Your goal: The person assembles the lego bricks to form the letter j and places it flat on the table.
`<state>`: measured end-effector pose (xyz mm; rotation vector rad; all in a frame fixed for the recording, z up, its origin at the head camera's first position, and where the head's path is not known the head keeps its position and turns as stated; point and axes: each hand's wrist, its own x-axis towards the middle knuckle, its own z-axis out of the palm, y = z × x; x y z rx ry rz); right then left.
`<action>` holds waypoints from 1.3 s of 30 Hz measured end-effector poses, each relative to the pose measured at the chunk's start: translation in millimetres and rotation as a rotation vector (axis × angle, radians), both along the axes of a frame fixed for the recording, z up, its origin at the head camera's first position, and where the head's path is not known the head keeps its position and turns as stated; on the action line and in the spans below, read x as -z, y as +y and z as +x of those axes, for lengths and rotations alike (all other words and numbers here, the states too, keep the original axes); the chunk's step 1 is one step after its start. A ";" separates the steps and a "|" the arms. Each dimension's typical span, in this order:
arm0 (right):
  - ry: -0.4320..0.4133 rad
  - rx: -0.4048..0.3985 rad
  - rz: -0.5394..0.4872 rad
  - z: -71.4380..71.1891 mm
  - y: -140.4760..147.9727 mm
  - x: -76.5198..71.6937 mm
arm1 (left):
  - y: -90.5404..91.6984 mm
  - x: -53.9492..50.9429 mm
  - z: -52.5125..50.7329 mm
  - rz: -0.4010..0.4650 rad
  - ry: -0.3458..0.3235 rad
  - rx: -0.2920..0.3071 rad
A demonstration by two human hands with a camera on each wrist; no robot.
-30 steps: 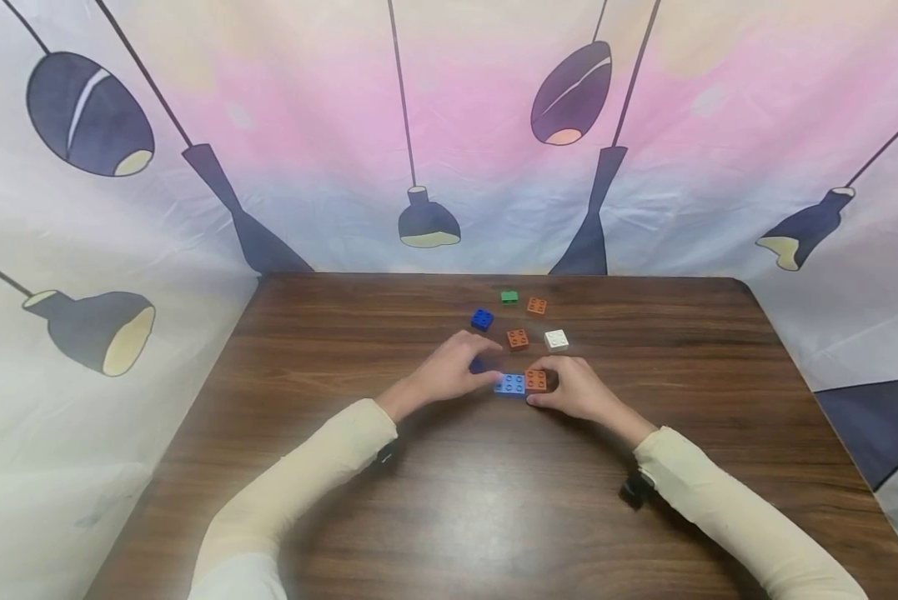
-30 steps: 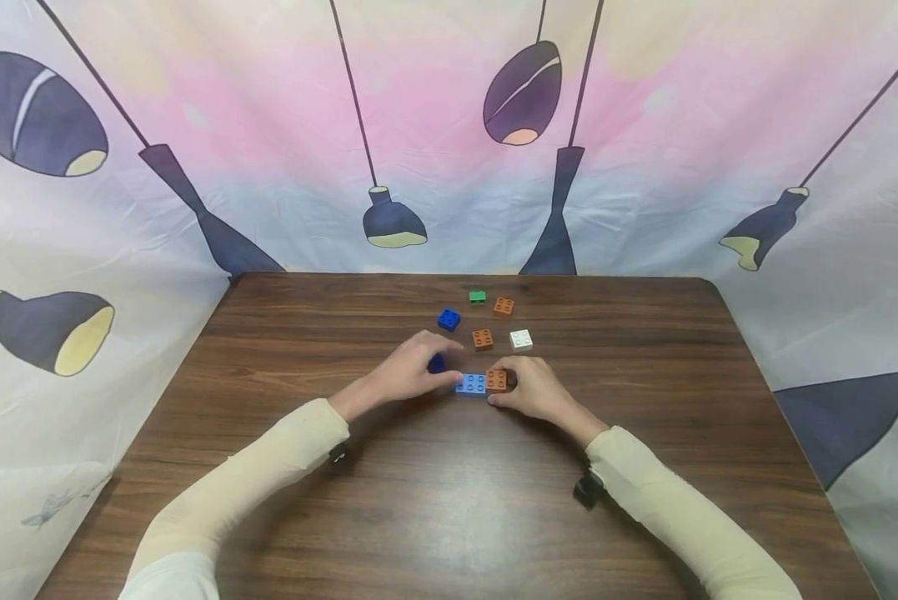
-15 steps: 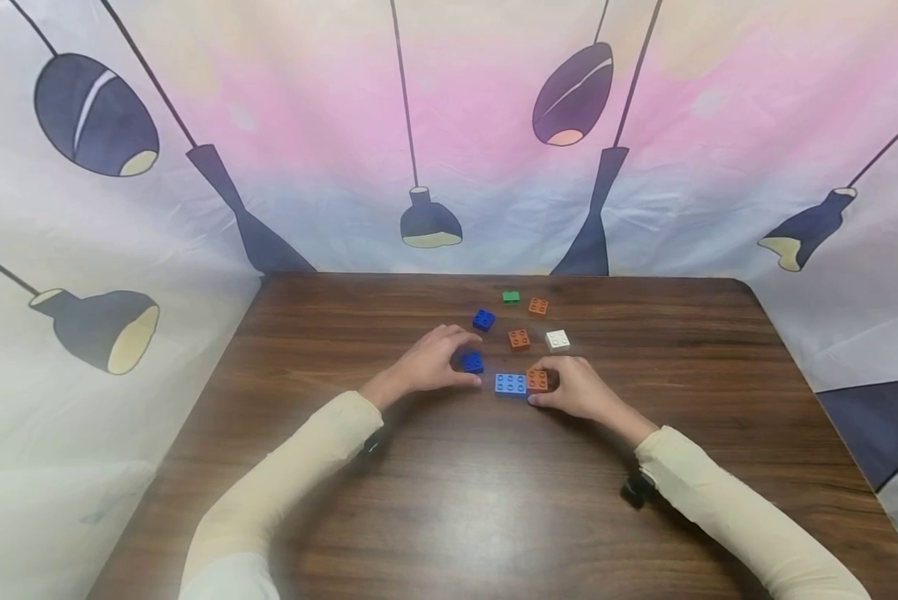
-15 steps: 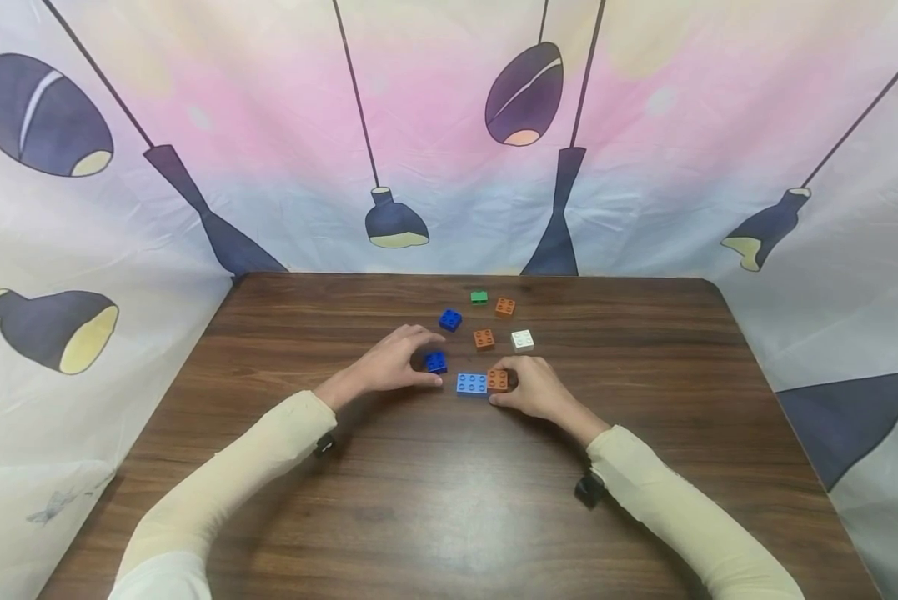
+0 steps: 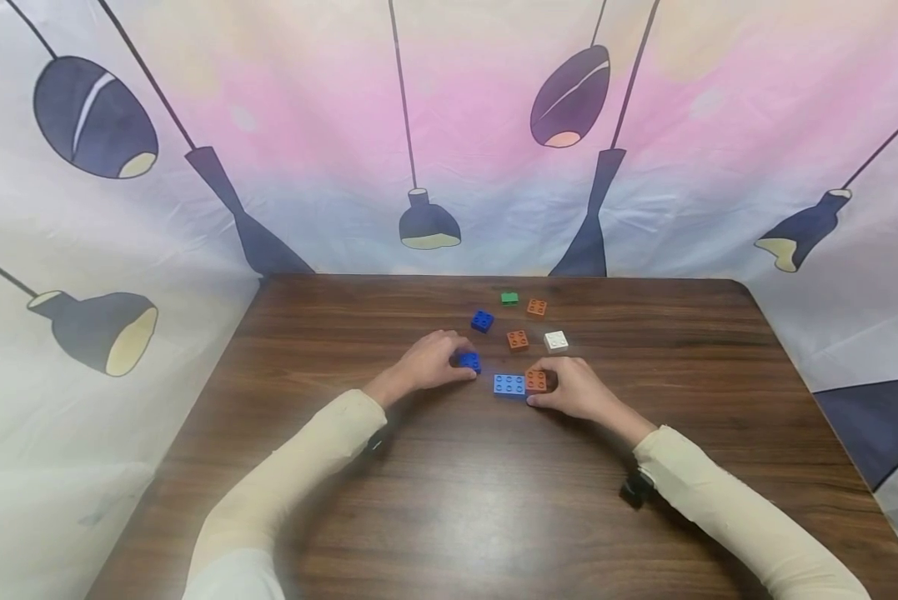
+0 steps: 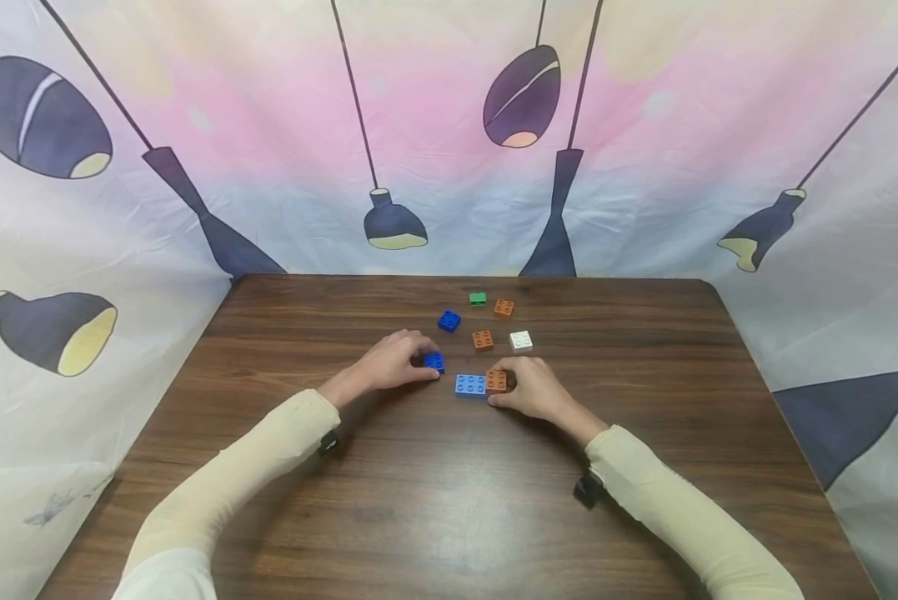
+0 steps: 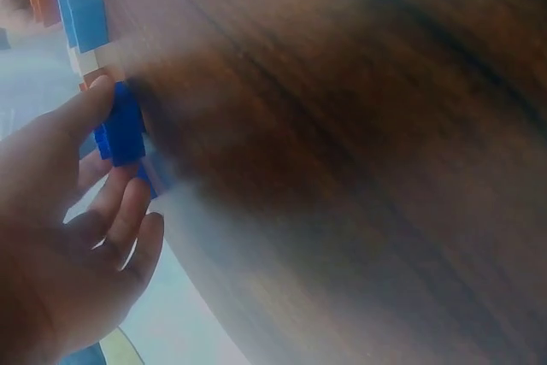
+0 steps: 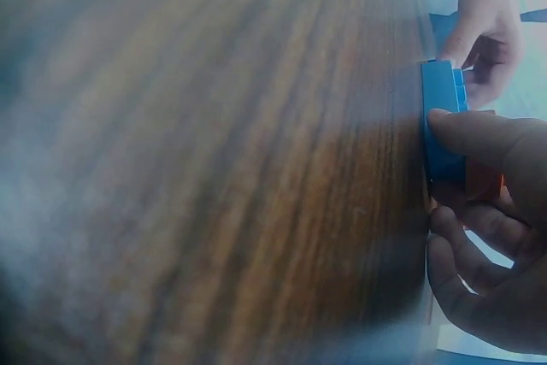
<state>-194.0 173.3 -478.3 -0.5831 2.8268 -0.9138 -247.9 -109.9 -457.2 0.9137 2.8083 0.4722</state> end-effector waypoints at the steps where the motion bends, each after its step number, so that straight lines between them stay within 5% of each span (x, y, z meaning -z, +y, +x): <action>1: -0.001 -0.001 0.000 0.0 0.1 0.2 | -0.3 0.2 -0.1 0.002 0.003 0.003; 16: -0.010 0.009 0.012 1.0 -0.3 0.2 | -4.7 -0.7 1.6 0.095 -0.069 -0.011; 39: -0.008 0.012 0.011 0.5 -1.8 -0.9 | 4.5 2.9 13.0 0.270 -0.119 0.177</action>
